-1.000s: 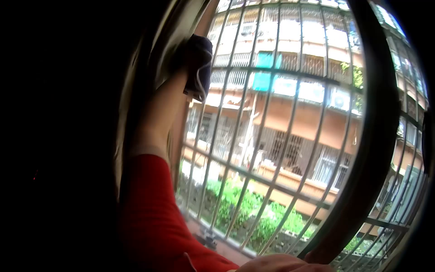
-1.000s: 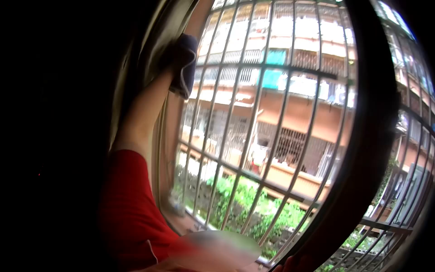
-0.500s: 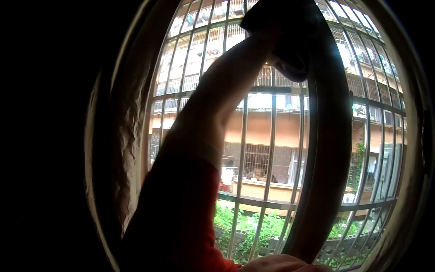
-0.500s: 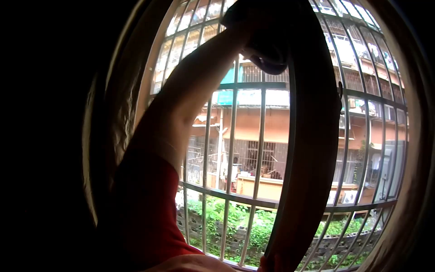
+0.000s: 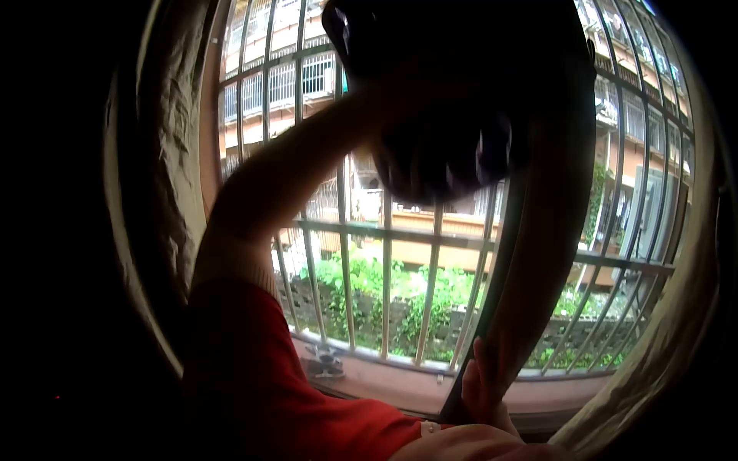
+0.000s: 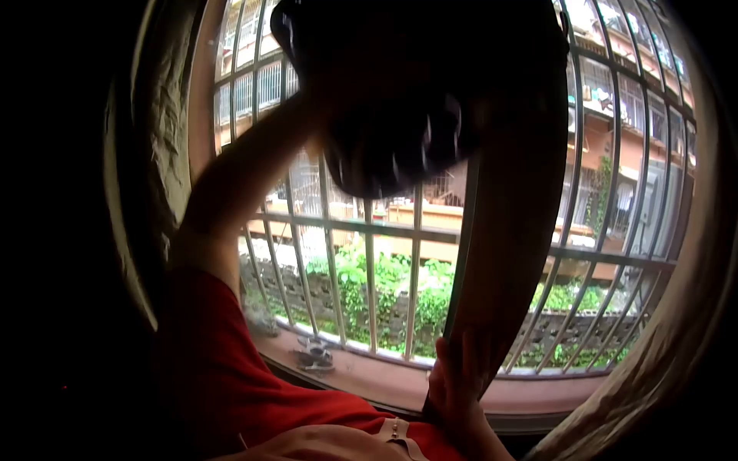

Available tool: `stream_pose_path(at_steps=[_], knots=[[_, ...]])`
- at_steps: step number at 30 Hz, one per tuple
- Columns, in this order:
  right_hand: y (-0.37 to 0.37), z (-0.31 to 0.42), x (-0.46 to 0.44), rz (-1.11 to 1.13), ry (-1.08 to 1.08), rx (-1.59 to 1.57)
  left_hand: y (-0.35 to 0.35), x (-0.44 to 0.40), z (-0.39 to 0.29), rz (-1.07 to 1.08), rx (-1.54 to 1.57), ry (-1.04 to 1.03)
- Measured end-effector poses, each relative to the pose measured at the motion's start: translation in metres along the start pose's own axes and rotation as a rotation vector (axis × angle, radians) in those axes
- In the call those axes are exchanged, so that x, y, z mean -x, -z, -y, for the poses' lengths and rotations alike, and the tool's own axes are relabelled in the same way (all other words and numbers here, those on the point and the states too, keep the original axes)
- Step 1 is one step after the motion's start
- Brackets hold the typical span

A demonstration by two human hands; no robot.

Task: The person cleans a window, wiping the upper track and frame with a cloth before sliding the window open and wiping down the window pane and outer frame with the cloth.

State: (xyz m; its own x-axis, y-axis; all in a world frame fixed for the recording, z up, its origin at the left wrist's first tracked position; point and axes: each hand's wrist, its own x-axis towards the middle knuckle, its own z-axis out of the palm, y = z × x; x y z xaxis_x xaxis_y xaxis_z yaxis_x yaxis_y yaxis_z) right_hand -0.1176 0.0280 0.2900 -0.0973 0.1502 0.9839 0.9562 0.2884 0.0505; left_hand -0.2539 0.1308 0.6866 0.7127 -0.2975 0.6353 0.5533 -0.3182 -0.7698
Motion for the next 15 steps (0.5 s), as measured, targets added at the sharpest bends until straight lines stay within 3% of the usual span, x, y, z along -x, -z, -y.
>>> stream_pose_path(at_steps=[7, 9, 12, 14, 15], knots=[[-0.002, 0.005, 0.006, 0.072, -0.044, -0.192, 0.003, 0.243, -0.224, 0.312, 0.443, 0.237], [-0.008, 0.005, 0.013, 0.088, 0.073, -0.269, 0.022, 0.265, -0.257, 0.531, 0.769, 0.491], [-0.001, 0.002, 0.015, 0.137, 0.113, -0.491, 0.004, 0.302, -0.248, 0.472, 0.738, 0.701], [0.011, 0.004, 0.011, 0.051, 0.014, -0.805, 0.001, 0.293, -0.194, 0.399, 0.612, 0.63], [0.018, 0.005, 0.01, 0.016, -0.014, -0.778, 0.001, 0.278, -0.155, 0.336, 0.515, 0.581]])
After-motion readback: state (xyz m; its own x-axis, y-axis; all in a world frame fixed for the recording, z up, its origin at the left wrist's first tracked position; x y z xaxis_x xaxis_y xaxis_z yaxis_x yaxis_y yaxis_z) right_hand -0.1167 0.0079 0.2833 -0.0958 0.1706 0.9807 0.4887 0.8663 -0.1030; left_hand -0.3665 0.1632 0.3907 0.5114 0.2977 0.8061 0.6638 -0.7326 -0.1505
